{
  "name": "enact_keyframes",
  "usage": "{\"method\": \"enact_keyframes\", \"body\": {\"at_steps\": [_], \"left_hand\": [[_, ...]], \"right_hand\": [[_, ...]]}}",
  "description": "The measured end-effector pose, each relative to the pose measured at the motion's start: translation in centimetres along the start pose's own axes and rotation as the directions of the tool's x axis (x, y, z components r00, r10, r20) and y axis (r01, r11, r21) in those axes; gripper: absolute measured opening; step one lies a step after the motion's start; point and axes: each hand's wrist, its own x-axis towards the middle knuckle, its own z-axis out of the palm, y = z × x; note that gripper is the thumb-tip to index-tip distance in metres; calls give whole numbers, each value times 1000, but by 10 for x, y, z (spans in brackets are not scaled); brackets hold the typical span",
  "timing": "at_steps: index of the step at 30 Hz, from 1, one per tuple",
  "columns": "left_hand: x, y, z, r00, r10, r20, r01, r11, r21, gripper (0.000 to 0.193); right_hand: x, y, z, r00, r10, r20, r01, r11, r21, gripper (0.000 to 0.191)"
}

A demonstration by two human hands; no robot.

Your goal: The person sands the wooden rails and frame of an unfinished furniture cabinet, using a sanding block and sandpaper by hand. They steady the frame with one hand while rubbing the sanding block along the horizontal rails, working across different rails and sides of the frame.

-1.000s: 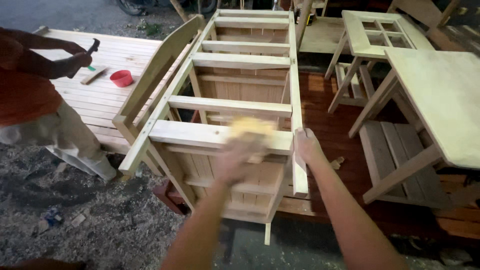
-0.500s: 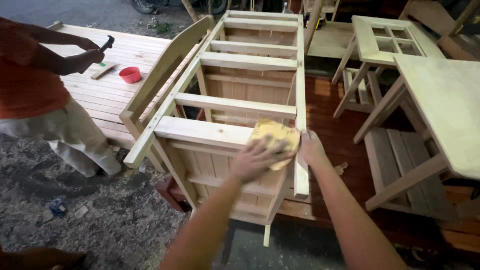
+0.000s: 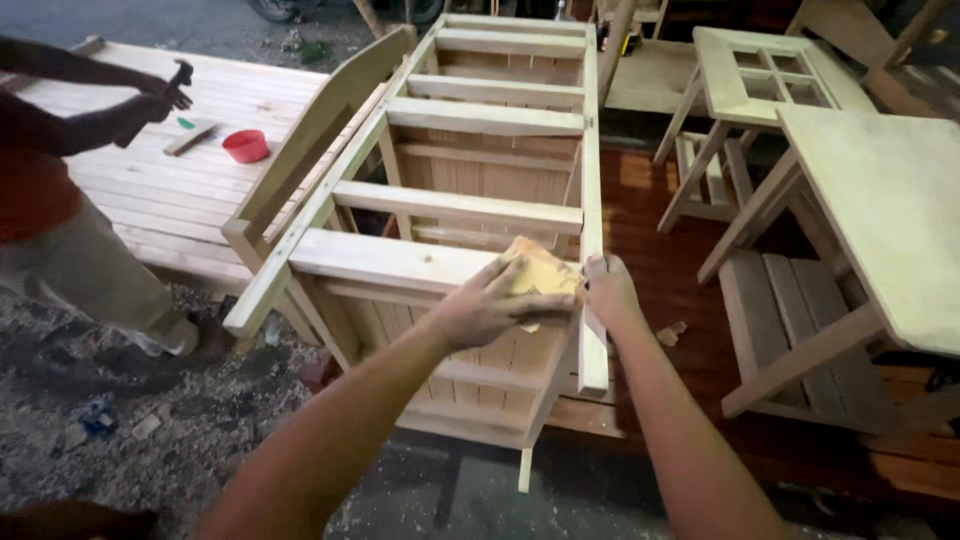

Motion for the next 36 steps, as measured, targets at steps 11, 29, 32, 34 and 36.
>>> {"method": "enact_keyframes", "body": {"at_steps": [11,29,32,34,36], "left_hand": [[-55,-53,-32,917,-183,356,392,584,-711,34],[3,-5,13,983,171,-64,-170,985,14,35],[13,5,8,989,148,-17,-147,989,25,32],[1,-7,1,979,194,-69,-194,981,0,50],[-17,-25,-6,978,186,-97,-182,982,46,43]], "right_hand": [[1,-10,0,994,105,-39,-108,990,-86,43],[-12,-21,-20,974,-215,-66,180,923,-339,37],[-13,-18,-26,885,-465,-1,417,794,-443,33],[-15,-17,-25,997,34,-71,-34,999,5,38],[-17,-22,-23,999,39,34,-44,983,179,43]]}}
